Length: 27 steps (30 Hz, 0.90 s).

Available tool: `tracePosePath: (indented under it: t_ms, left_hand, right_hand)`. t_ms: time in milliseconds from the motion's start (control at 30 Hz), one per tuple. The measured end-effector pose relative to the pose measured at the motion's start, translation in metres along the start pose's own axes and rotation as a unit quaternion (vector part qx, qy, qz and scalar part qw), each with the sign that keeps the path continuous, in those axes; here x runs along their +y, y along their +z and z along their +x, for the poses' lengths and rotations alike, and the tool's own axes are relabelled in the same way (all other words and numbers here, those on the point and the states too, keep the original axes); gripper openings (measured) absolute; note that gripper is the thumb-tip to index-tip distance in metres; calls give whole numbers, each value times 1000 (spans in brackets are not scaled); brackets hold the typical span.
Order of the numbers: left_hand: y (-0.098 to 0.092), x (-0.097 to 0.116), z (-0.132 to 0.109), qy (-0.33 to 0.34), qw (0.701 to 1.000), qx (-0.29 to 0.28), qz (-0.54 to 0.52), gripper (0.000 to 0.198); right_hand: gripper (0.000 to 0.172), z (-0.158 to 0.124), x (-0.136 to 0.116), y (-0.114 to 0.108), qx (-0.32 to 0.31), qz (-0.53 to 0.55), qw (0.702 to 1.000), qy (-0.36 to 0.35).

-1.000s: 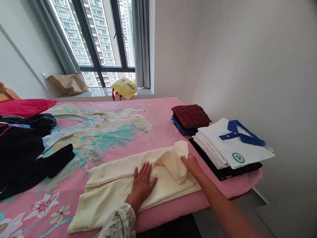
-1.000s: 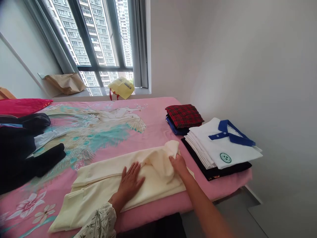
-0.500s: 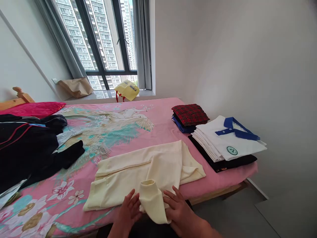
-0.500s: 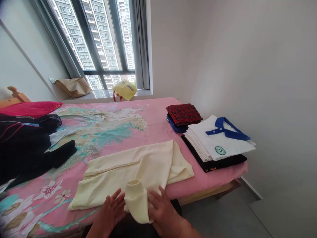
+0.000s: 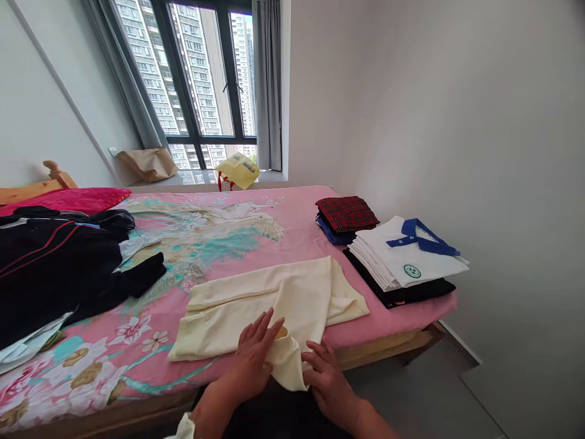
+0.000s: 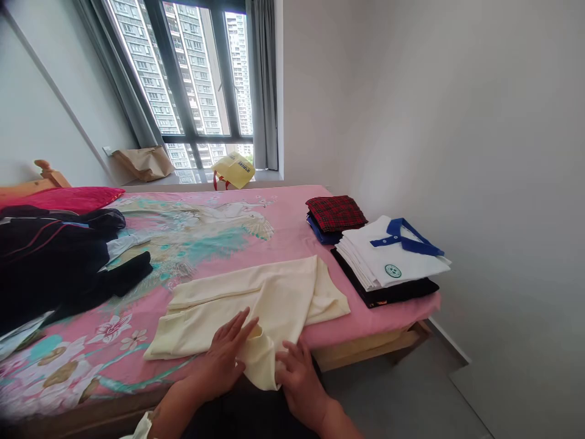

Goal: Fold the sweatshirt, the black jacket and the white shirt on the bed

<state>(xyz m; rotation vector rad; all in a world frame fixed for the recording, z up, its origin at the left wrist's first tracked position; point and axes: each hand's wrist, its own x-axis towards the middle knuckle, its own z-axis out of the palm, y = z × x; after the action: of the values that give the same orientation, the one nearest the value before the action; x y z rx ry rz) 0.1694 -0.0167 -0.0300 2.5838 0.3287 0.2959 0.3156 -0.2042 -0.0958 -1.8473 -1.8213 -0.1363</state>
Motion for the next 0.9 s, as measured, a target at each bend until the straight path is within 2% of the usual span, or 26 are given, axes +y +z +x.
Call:
tracePosePath:
  t_ms: [33, 100, 167, 200, 233, 300, 367, 433, 500, 600, 667, 733, 767, 833, 900]
  left_hand:
    - [-6, 5, 7, 36, 997, -34, 59, 81]
    - [-15, 14, 19, 94, 983, -101, 125, 61]
    - [-21, 20, 25, 105, 977, -134, 132, 31]
    - [-24, 21, 27, 92, 980, -133, 116, 22]
    - [-26, 22, 26, 74, 985, -125, 92, 21]
    - [-29, 23, 23, 45, 993, -102, 36, 34]
    - [-33, 24, 17, 36, 994, -104, 11, 44]
    - [-38, 26, 10, 21, 992, -122, 14, 38]
    - [-42, 28, 1, -20, 991, -132, -8, 29]
    - [-45, 27, -14, -95, 983, -120, -106, 36]
    - [-38, 26, -23, -115, 978, -85, -154, 61]
    - [-21, 28, -31, -119, 975, -53, -180, 88]
    - [-10, 30, -35, -129, 972, -39, -190, 93]
    - [16, 34, -44, -173, 960, -10, -219, 92]
    - [42, 39, -54, -232, 929, 44, -285, 86]
  right_hand:
    - [28, 1, -1, 0, 5, 3, 1000, 0]
    - [30, 1, -3, -2, 13, 16, 1000, 3]
    - [30, 1, -5, -4, 22, 36, 999, 8]
    - [30, 1, -5, -5, 29, 48, 998, 13]
    - [29, 0, -6, -5, 40, 62, 997, 21]
    - [27, -1, -7, -6, 68, 93, 992, 44]
    - [27, 0, -7, -7, 94, 129, 985, 63]
    - [28, 2, -8, -7, 115, 161, 978, 70]
    - [28, 5, -7, -8, 138, 189, 969, 74]
    - [25, 13, -8, -12, 178, 229, 953, 89]
    - [24, 19, -11, -16, 198, 248, 942, 109]
    - [23, 25, -15, -19, 202, 249, 939, 127]
    - [22, 27, -18, -19, 201, 244, 940, 133]
    - [21, 30, -21, -19, 204, 232, 940, 142]
    - [20, 31, -22, -15, 227, 242, 931, 154]
